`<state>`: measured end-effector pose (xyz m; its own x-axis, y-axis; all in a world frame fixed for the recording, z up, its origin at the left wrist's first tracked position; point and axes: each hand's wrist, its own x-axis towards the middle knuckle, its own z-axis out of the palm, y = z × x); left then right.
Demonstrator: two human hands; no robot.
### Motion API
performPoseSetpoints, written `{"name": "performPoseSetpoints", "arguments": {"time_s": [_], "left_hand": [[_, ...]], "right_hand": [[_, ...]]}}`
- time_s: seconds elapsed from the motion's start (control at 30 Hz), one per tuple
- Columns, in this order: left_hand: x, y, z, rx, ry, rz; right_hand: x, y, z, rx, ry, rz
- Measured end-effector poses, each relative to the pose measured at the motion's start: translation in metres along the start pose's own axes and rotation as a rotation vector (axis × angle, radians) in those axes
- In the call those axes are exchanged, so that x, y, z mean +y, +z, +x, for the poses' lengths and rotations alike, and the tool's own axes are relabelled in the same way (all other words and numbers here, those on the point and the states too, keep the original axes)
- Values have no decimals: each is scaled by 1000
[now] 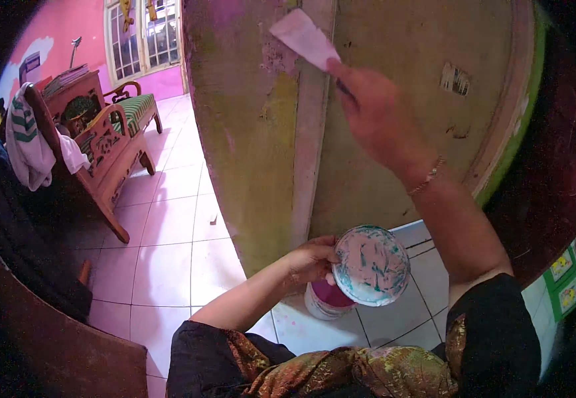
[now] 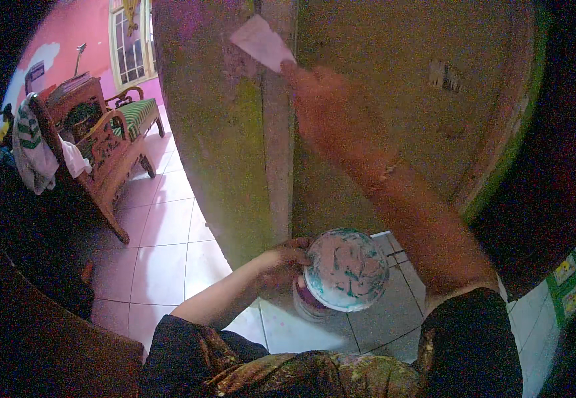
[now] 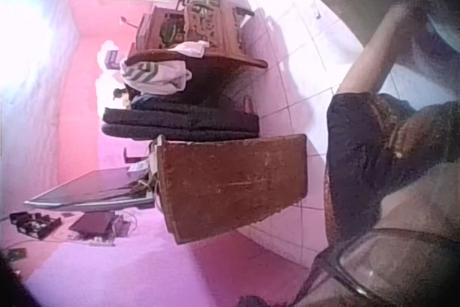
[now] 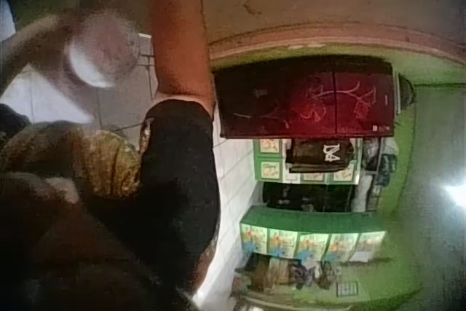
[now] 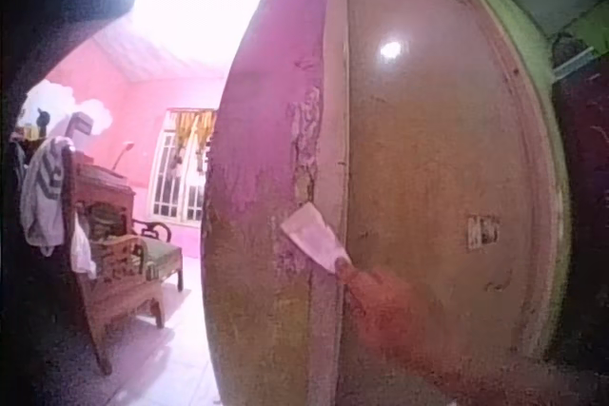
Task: The person applies white putty to a wall and doorway frame using a putty knife, scraping and spreading the material from a small bowl held in the other hand.
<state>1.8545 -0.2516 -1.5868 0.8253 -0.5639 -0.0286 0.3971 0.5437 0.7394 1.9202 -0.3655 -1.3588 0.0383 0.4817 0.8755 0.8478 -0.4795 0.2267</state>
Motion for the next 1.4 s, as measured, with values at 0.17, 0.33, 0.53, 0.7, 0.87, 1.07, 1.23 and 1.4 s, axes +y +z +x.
{"name": "performPoseSetpoints", "arguments": {"time_s": [0.17, 0.33, 0.53, 0.7, 0.87, 1.07, 1.23, 1.4], "left_hand": [[-10, -26, 2, 92, 34, -34], [1, -44, 18, 68, -10, 1], [5, -50, 45, 107, 26, 42], [4, -58, 56, 200, 226, 85], [-2, -52, 80, 197, 241, 138], [-14, -49, 85, 217, 301, 269], [-9, -42, 91, 245, 234, 395], [-7, -44, 92, 244, 293, 230]], "right_hand": [[-29, 11, -73, -570, 180, -83], [-2, 5, -56, -312, 132, 196], [30, 21, -81, -362, 127, 103], [52, -46, -137, -499, 282, 335], [84, -81, -200, -712, 390, 202], [48, -50, -206, -850, 356, -75], [41, -52, -219, -905, 379, -96], [57, -79, -226, -921, 446, 26]]}}
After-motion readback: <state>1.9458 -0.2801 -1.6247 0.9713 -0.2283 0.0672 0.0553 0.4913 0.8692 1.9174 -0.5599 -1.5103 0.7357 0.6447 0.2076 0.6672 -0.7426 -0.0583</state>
